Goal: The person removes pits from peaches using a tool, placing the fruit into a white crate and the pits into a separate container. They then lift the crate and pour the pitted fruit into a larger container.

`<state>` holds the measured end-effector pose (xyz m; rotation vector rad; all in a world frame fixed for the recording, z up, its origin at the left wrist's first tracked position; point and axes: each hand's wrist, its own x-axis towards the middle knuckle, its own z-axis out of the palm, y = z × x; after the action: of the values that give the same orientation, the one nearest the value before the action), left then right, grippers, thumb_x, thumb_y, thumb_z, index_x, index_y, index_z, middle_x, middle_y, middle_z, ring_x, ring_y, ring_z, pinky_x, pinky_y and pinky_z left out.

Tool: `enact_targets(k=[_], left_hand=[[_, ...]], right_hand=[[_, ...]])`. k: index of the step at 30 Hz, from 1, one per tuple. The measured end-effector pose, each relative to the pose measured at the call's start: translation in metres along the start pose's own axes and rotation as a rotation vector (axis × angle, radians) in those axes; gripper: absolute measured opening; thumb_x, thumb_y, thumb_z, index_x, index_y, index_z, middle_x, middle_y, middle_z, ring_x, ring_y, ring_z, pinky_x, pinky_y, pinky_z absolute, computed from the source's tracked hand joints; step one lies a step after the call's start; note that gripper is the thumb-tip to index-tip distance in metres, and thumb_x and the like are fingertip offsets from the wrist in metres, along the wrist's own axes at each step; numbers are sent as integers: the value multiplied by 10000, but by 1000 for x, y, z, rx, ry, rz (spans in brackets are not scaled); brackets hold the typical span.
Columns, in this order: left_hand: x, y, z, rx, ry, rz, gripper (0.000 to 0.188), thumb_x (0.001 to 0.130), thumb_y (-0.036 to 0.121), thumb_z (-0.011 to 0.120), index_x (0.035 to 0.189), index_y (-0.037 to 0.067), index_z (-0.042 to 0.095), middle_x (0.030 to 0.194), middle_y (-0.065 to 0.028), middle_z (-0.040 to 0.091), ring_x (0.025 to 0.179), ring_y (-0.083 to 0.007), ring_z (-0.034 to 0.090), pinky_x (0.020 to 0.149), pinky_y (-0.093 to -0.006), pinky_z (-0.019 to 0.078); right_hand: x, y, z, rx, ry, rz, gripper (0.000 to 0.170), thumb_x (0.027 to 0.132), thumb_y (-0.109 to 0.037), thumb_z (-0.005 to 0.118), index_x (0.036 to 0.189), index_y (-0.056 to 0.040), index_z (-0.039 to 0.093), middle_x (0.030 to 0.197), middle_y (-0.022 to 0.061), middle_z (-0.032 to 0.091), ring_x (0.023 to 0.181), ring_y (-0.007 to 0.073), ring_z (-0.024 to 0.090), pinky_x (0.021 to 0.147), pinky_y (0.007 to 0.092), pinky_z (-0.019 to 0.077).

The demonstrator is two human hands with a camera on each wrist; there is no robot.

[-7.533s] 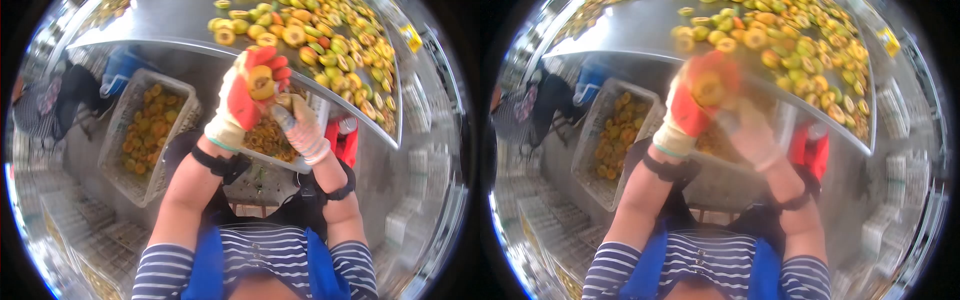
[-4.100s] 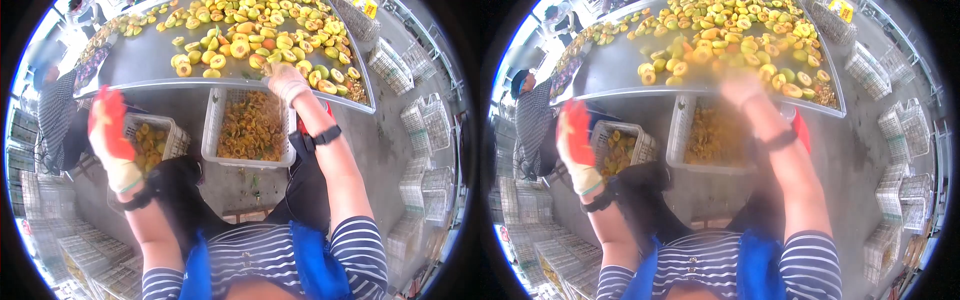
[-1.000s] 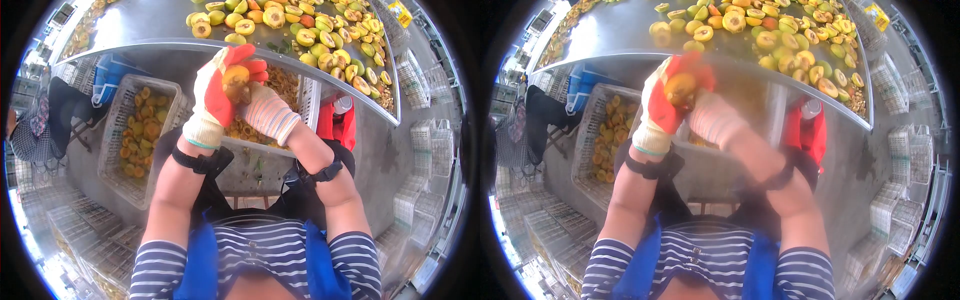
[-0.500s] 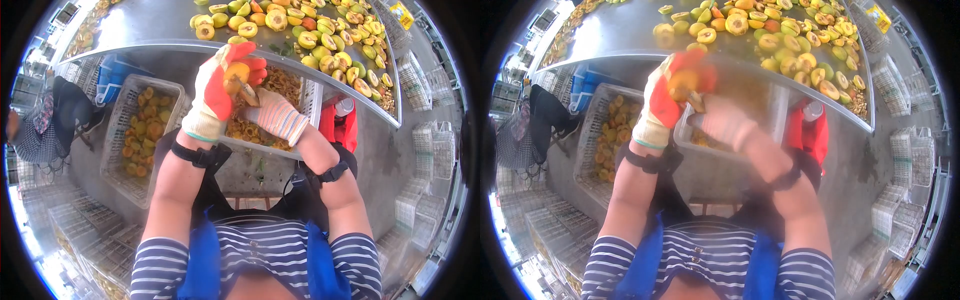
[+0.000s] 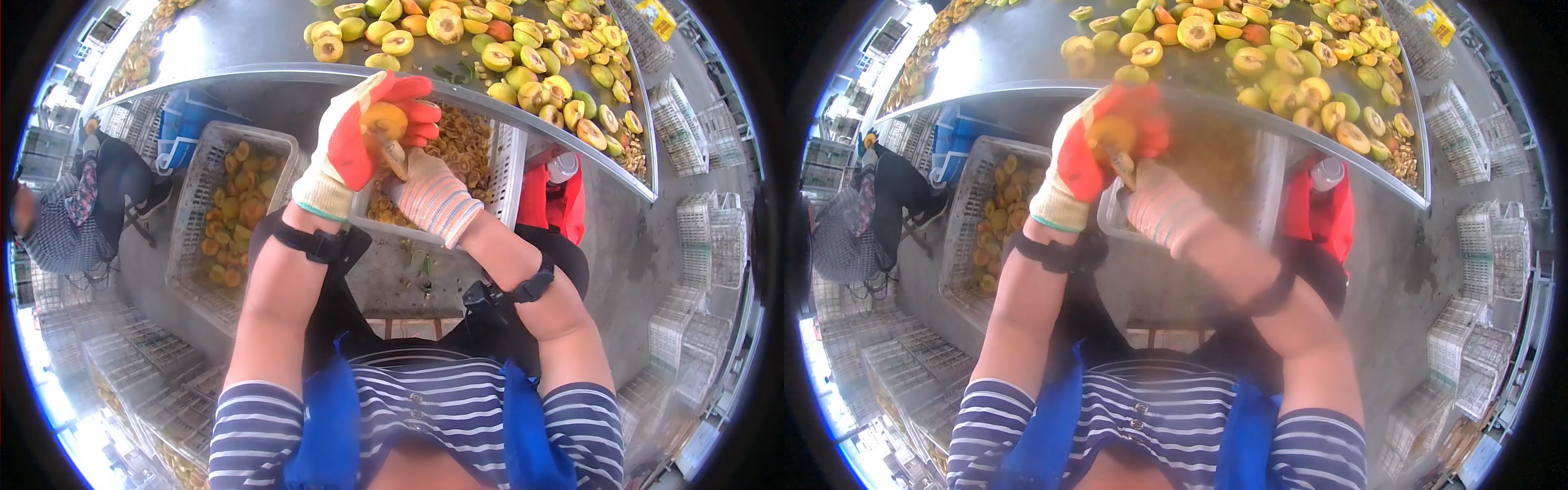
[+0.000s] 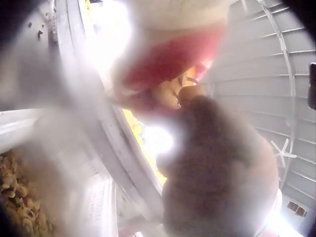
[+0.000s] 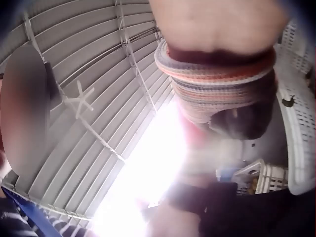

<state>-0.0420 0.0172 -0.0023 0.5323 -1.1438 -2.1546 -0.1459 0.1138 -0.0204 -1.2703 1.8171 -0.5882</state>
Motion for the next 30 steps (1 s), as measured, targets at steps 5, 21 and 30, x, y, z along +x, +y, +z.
enact_targets(k=[5,21,30], left_hand=[[1,0,6,35,72,-2,537,1005,436,542,1228,-42,646,986,-206,726,817,-286,711,748,-345,567],[2,9,5,19,-54,45,576,1032,472,501,1291,-30,613,1020,-196,728,860,-275,715,775,-342,568],[-1,17,1,267,-153,39,523,1032,425,539,1149,-65,681,907,-175,731,814,-257,709,758,-352,571]], right_hand=[[7,9,0,54,-64,-107,303,897,-220,648,1128,-28,616,971,256,675,943,447,646,819,487,526],[-4,0,-25,435,-288,-124,319,858,-252,746,1078,-32,675,908,94,699,886,194,654,784,367,516],[-2,14,-8,312,-214,-161,389,859,-255,758,1170,-43,660,991,105,694,906,214,664,790,372,517]])
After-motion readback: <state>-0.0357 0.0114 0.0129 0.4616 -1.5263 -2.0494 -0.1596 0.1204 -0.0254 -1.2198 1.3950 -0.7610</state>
